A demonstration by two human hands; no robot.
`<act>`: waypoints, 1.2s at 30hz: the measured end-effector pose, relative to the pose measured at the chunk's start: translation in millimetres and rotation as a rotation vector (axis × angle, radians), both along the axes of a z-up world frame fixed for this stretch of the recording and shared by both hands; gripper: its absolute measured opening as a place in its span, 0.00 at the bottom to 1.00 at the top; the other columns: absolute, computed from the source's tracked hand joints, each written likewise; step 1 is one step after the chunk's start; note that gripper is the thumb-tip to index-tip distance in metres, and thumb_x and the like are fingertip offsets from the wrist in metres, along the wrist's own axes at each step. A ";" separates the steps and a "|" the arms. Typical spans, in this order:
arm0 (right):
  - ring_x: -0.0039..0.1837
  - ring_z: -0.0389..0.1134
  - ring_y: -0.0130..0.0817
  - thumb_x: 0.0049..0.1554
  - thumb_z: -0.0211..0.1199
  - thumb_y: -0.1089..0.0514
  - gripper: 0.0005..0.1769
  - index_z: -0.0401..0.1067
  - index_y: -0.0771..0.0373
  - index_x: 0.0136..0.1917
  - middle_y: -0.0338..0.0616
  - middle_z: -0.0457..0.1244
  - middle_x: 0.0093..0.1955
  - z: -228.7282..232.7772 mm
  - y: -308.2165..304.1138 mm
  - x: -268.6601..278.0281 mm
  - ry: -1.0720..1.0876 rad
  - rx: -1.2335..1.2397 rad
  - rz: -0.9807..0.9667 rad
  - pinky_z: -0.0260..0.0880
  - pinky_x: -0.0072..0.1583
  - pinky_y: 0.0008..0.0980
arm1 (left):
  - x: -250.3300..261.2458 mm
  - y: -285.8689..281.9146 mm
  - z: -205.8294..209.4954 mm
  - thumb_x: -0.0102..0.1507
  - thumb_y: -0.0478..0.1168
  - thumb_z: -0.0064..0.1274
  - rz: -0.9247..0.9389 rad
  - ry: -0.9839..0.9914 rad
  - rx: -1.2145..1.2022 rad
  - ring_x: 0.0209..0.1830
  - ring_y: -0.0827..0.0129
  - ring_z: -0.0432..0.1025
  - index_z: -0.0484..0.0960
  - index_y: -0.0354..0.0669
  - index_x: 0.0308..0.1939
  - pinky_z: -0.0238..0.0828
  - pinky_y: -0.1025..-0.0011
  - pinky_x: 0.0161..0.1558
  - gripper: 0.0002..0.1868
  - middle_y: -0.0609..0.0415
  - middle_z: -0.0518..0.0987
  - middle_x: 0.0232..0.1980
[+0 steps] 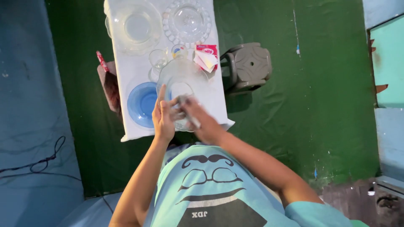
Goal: The person wipes several clear glass plates and a blue plastic plate on a table using a striped cloth. The person handles each plate one at a time, turning them over and wiping both sides before placing them back on the table.
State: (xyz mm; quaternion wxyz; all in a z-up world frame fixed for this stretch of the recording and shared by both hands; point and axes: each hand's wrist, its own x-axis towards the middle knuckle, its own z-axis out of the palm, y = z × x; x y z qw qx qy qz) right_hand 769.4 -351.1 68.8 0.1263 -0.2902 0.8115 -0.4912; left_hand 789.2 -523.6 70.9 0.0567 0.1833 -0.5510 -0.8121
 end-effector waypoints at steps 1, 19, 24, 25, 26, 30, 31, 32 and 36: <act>0.82 0.46 0.59 0.63 0.58 0.53 0.35 0.55 0.49 0.81 0.57 0.48 0.82 -3.8 -2.0 -0.8 0.005 -0.002 -0.009 0.47 0.80 0.49 | -2.9 -1.4 -4.0 0.71 0.65 0.34 -0.009 0.005 -0.002 0.42 0.47 0.82 0.55 0.54 0.81 0.83 0.52 0.35 0.38 0.40 0.83 0.53; 0.83 0.48 0.54 0.64 0.53 0.65 0.33 0.57 0.49 0.80 0.55 0.51 0.81 -7.0 0.4 -57.9 0.270 0.055 0.144 0.45 0.80 0.53 | 4.8 -5.1 -5.6 0.71 0.66 0.31 0.001 -0.043 0.134 0.43 0.43 0.81 0.55 0.57 0.81 0.83 0.51 0.35 0.37 0.36 0.81 0.53; 0.82 0.44 0.67 0.65 0.56 0.58 0.34 0.52 0.60 0.81 0.68 0.45 0.82 8.4 -10.9 -63.5 0.193 0.073 -0.124 0.43 0.80 0.58 | 4.9 3.9 17.7 0.69 0.68 0.32 -0.066 -0.058 0.165 0.46 0.49 0.81 0.52 0.54 0.81 0.84 0.56 0.36 0.41 0.37 0.82 0.56; 0.82 0.44 0.67 0.65 0.56 0.58 0.34 0.52 0.60 0.81 0.68 0.45 0.82 -1.3 -19.6 -56.6 0.198 0.077 -0.123 0.43 0.80 0.58 | 7.5 2.3 -30.8 0.69 0.68 0.32 -0.065 -0.053 0.169 0.46 0.49 0.81 0.52 0.54 0.81 0.84 0.56 0.36 0.41 0.37 0.82 0.56; 0.83 0.43 0.61 0.61 0.59 0.46 0.38 0.55 0.55 0.80 0.58 0.44 0.83 -11.1 -28.1 -49.7 0.272 0.010 0.017 0.42 0.81 0.53 | 9.7 1.2 -79.5 0.71 0.65 0.34 -0.015 -0.075 0.177 0.44 0.46 0.81 0.58 0.52 0.78 0.83 0.52 0.35 0.36 0.38 0.83 0.54; 0.83 0.48 0.56 0.49 0.74 0.37 0.49 0.60 0.44 0.79 0.49 0.51 0.82 -16.3 -25.4 -79.2 0.544 0.048 0.185 0.36 0.81 0.57 | 9.7 4.3 -11.8 0.71 0.64 0.32 -0.081 -0.072 0.257 0.45 0.36 0.80 0.56 0.52 0.79 0.80 0.38 0.33 0.37 0.38 0.81 0.55; 0.83 0.48 0.56 0.49 0.74 0.37 0.49 0.60 0.44 0.79 0.49 0.51 0.82 -12.0 -24.8 -86.1 0.540 0.048 0.186 0.36 0.81 0.57 | 10.7 3.2 -0.5 0.71 0.64 0.32 -0.080 -0.076 0.257 0.45 0.36 0.80 0.56 0.52 0.79 0.80 0.38 0.33 0.37 0.38 0.81 0.55; 0.81 0.49 0.59 0.57 0.66 0.42 0.39 0.61 0.49 0.78 0.53 0.50 0.82 -7.6 -24.2 -93.2 0.618 0.108 -0.009 0.42 0.81 0.55 | 11.5 2.2 10.9 0.70 0.66 0.33 -0.138 -0.064 0.256 0.45 0.41 0.81 0.54 0.53 0.80 0.81 0.45 0.34 0.39 0.39 0.82 0.54; 0.84 0.40 0.65 0.66 0.57 0.49 0.34 0.53 0.48 0.82 0.64 0.43 0.83 37.3 -32.2 -69.8 0.325 0.087 -0.019 0.41 0.83 0.51 | 11.0 6.3 7.9 0.69 0.67 0.35 -0.176 -0.061 0.250 0.44 0.43 0.81 0.54 0.56 0.80 0.83 0.50 0.35 0.40 0.36 0.82 0.53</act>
